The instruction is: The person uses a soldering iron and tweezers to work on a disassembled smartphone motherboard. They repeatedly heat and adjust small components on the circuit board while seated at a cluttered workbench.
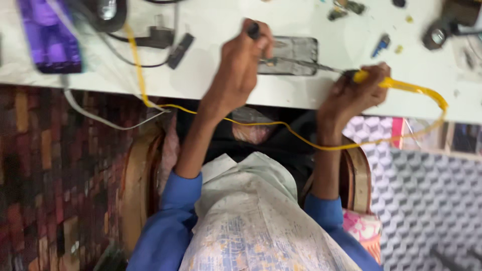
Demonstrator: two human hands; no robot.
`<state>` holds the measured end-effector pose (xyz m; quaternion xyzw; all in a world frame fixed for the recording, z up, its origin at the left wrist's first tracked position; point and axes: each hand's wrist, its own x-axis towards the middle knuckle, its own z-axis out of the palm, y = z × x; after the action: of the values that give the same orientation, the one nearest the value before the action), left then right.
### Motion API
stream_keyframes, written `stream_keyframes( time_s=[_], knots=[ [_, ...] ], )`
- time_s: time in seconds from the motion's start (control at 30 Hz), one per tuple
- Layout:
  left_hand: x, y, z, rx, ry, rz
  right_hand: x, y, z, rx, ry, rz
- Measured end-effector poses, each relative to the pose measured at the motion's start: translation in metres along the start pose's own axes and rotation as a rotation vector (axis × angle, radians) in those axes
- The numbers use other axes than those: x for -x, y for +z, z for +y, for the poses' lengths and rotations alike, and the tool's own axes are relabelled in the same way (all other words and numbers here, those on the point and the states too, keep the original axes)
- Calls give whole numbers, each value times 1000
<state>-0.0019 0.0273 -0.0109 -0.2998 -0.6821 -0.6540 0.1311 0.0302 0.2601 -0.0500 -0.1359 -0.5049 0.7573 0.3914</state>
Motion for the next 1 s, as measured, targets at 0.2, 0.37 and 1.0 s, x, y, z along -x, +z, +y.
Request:
stream_keyframes(
  time_s=[0.2, 0.37, 1.0],
  knots=[
    [0, -9, -2, 54, 42, 83, -1, -7, 1, -80, 3, -61],
    [4, -8, -4, 99, -32, 52, -4, -14, 4, -91, 26, -30],
    [6, -7, 1, 77, 9, 66, 0, -2, -6, 18, 64, -64]
  ],
)
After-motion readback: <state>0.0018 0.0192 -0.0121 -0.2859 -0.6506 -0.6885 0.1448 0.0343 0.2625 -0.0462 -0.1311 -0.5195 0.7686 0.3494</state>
